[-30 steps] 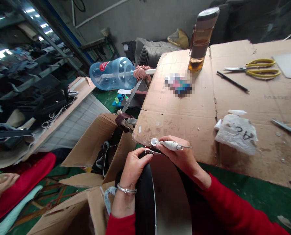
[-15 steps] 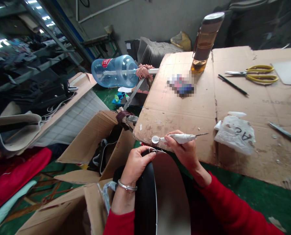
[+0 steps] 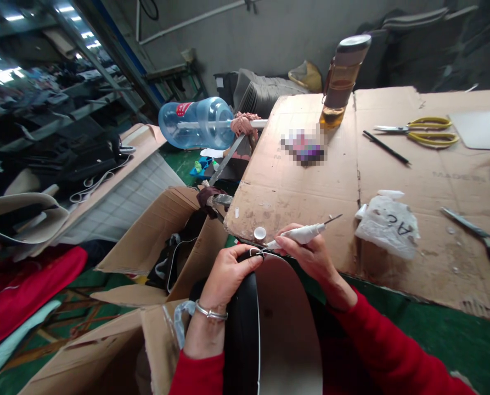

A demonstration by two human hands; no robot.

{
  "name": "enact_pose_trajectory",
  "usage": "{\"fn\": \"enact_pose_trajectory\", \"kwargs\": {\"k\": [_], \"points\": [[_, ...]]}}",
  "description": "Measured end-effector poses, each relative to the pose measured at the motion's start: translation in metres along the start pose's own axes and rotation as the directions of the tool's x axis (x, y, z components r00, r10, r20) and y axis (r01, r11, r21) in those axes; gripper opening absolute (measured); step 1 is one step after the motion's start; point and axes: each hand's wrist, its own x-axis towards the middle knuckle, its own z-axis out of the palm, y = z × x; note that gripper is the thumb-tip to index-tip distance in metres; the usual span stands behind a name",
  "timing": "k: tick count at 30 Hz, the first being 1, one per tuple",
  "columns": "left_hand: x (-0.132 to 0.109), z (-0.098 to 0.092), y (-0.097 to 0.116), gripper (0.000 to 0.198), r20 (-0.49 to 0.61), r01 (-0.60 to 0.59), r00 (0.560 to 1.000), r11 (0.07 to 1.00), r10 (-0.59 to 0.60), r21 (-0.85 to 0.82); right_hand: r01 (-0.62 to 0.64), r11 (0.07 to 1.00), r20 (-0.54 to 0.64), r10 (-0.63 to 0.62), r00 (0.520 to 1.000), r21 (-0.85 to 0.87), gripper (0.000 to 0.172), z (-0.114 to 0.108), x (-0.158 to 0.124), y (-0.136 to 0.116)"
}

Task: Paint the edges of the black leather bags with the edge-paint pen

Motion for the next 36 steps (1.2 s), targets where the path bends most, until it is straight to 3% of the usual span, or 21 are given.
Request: {"fn": "enact_pose_trajectory", "kwargs": {"k": [11, 15, 20, 23, 29, 36], "points": [[-0.005, 0.006, 0.000, 0.014, -0.013, 0.002, 1.000, 0.999, -0.002, -0.049, -0.021, 1.000, 0.051, 0.021, 0.998, -0.001, 0.028, -0.002, 0.000, -0.003], [-0.004, 0.010, -0.005, 0.014, 0.029, 0.055, 0.998, 0.990, -0.052, -0.131, -0.062, 0.998, 0.080, 0.060, 0.995, 0.026, 0.029, -0.004, 0.000, -0.006], [0.001, 0.010, -0.011, 0.012, 0.050, 0.090, 0.995, 0.977, -0.081, -0.194, -0.108, 0.988, -0.036, 0.113, 0.993, 0.113, 0.034, -0.004, 0.001, -0.002], [0.002, 0.006, -0.008, 0.011, -0.040, 0.044, 0.998, 0.989, -0.050, -0.139, -0.053, 0.996, -0.130, 0.061, 0.990, 0.068, 0.030, -0.001, 0.003, 0.003], [0.002, 0.000, -0.006, 0.012, -0.191, -0.083, 0.976, 0.988, 0.107, 0.130, 0.039, 0.988, -0.107, -0.056, 0.993, -0.151, 0.026, 0.005, 0.006, 0.003], [0.004, -0.004, -0.012, 0.014, -0.209, -0.068, 0.972, 0.984, 0.102, 0.167, 0.017, 0.971, -0.068, -0.035, 0.997, -0.240, 0.028, 0.008, 0.004, 0.000]]}}
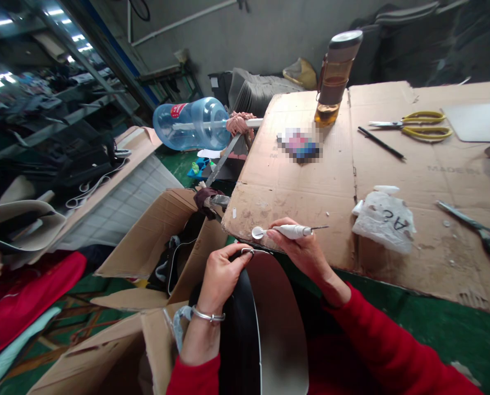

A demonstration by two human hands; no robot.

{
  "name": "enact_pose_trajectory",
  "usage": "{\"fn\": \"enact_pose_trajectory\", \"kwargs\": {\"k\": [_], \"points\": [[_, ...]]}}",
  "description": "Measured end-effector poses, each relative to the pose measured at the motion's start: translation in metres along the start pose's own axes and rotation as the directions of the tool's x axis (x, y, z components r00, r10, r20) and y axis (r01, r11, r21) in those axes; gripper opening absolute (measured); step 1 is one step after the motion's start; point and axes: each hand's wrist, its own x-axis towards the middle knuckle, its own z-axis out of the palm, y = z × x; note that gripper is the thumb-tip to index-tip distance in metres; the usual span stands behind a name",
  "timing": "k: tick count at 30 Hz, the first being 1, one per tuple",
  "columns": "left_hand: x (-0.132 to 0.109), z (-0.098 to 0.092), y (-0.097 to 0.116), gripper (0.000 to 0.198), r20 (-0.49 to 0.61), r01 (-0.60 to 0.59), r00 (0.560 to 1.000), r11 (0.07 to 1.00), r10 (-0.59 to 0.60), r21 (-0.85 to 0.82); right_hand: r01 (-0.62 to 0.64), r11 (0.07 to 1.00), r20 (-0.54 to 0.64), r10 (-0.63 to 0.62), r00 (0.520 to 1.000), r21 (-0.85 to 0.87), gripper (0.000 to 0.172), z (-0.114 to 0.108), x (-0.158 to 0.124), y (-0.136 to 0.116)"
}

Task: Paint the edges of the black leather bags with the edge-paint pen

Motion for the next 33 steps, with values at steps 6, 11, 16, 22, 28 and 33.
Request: {"fn": "enact_pose_trajectory", "kwargs": {"k": [6, 11, 16, 22, 28, 33], "points": [[0.003, -0.004, 0.004, 0.011, -0.064, 0.020, 0.998, 1.000, -0.021, -0.021, 0.045, 0.996, 0.045, -0.042, 0.998, -0.076, 0.022, 0.000, 0.000, -0.001], [0.012, -0.003, 0.002, 0.012, -0.069, 0.059, 0.995, 0.992, -0.067, -0.107, 0.121, 0.981, 0.073, -0.111, 0.991, -0.155, 0.017, 0.000, -0.001, 0.002], [0.016, -0.004, 0.000, 0.020, 0.015, 0.116, 0.993, 0.969, -0.115, -0.219, 0.148, 0.958, 0.033, -0.144, 0.989, -0.246, 0.022, 0.002, -0.003, 0.004], [0.017, -0.008, 0.002, 0.026, 0.058, 0.156, 0.988, 0.942, -0.146, -0.297, 0.100, 0.982, -0.014, -0.103, 0.995, -0.162, 0.024, 0.003, -0.004, 0.002], [0.017, -0.013, 0.003, 0.033, 0.087, 0.205, 0.979, 0.913, -0.186, -0.352, 0.057, 0.988, -0.054, -0.049, 0.997, 0.144, 0.022, -0.001, -0.002, 0.002], [0.017, -0.014, 0.006, 0.037, 0.153, 0.254, 0.966, 0.883, -0.210, -0.394, -0.007, 0.963, 0.092, -0.019, 0.996, 0.268, 0.025, -0.009, -0.003, 0.002]]}}
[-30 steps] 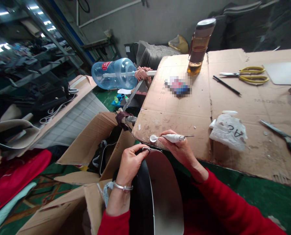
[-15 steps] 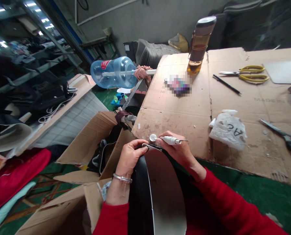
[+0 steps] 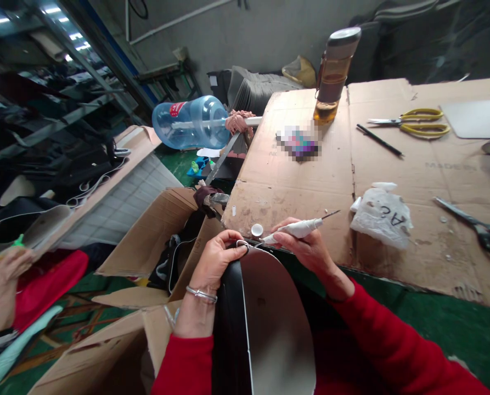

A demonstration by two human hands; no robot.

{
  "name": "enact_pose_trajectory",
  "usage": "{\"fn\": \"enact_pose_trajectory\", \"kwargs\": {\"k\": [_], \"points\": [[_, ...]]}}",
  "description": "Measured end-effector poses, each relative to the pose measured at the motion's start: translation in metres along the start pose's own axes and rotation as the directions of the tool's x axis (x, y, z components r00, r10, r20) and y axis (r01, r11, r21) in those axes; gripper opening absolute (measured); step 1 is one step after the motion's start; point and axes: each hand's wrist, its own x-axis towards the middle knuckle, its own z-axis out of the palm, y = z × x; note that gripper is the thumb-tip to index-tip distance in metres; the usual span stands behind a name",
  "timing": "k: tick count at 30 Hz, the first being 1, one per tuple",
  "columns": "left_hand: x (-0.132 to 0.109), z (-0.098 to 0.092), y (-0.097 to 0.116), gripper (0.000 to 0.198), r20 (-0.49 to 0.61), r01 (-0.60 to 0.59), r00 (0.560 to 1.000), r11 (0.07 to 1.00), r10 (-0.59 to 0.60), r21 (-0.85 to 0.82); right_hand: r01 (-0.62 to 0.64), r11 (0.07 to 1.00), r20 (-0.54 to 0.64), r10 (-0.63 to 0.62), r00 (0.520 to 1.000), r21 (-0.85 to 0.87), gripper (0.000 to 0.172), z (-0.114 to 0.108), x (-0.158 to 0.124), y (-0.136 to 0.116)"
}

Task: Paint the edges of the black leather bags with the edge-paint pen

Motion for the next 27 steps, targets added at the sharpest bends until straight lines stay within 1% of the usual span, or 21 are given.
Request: {"fn": "enact_pose_trajectory", "kwargs": {"k": [6, 14, 21, 27], "points": [[-0.003, 0.005, 0.006, 0.038, 0.032, 0.007, 0.999, 1.000, -0.006, -0.018, -0.043, 0.999, 0.041, 0.042, 0.998, 0.007, 0.027, -0.002, -0.001, 0.003], [-0.003, 0.008, 0.008, 0.036, 0.065, 0.009, 0.998, 0.999, -0.006, -0.035, -0.014, 1.000, 0.042, 0.013, 0.999, 0.013, 0.027, -0.002, 0.000, 0.000], [-0.005, 0.009, 0.009, 0.039, 0.059, 0.033, 0.998, 0.996, -0.028, -0.083, -0.012, 1.000, 0.030, 0.012, 0.999, -0.006, 0.027, -0.002, 0.001, -0.003], [-0.006, 0.013, 0.010, 0.038, 0.058, 0.025, 0.998, 0.997, -0.020, -0.080, -0.004, 1.000, 0.036, 0.004, 0.999, -0.013, 0.025, -0.003, 0.001, -0.002]]}}
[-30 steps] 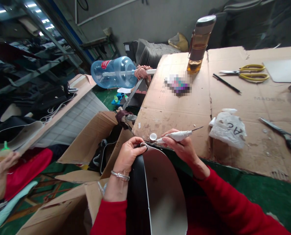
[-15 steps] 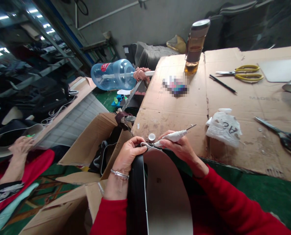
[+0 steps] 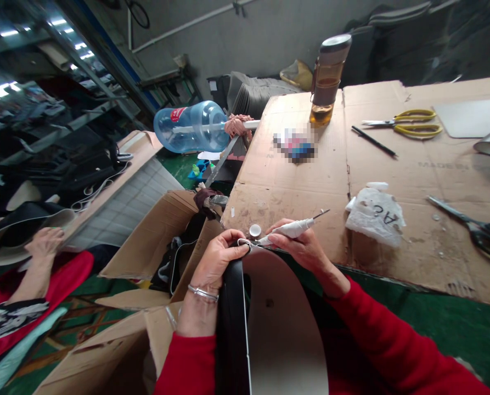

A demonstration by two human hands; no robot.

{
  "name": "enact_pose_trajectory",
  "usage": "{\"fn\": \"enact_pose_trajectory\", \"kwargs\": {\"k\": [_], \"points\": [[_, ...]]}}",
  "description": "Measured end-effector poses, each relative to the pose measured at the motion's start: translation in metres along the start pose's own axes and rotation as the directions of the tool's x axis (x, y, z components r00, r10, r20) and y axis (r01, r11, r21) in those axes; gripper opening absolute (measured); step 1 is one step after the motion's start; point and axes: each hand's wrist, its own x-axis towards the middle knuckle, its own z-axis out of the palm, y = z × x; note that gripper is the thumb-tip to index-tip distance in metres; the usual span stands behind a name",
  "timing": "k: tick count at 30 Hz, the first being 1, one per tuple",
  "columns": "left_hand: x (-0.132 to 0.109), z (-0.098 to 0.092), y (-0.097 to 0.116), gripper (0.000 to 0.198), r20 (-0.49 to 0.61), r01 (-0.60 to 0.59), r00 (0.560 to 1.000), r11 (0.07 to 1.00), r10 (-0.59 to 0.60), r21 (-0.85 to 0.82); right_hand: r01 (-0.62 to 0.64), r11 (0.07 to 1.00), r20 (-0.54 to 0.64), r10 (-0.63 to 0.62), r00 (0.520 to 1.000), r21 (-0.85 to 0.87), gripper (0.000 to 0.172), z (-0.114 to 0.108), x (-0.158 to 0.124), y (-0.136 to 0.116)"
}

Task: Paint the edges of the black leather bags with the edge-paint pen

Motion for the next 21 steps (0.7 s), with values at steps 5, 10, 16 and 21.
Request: {"fn": "enact_pose_trajectory", "kwargs": {"k": [5, 10, 16, 21], "points": [[0.000, 0.004, -0.003, 0.040, -0.033, -0.018, 0.999, 1.000, 0.017, -0.014, 0.019, 1.000, 0.002, -0.019, 1.000, -0.005, 0.025, 0.001, -0.001, 0.000], [-0.001, 0.008, -0.010, 0.035, -0.121, -0.156, 0.979, 0.985, 0.164, 0.072, 0.001, 1.000, 0.050, -0.001, 0.999, -0.006, 0.027, 0.001, -0.001, -0.001], [-0.010, 0.016, -0.015, 0.021, -0.134, -0.273, 0.936, 0.911, 0.326, 0.310, 0.005, 1.000, 0.033, -0.005, 0.999, 0.001, 0.029, 0.001, 0.004, -0.003], [-0.016, 0.022, -0.015, 0.021, -0.099, -0.280, 0.937, 0.889, 0.335, 0.361, 0.008, 0.998, 0.043, -0.010, 0.999, 0.055, 0.034, 0.002, 0.005, -0.004]]}}
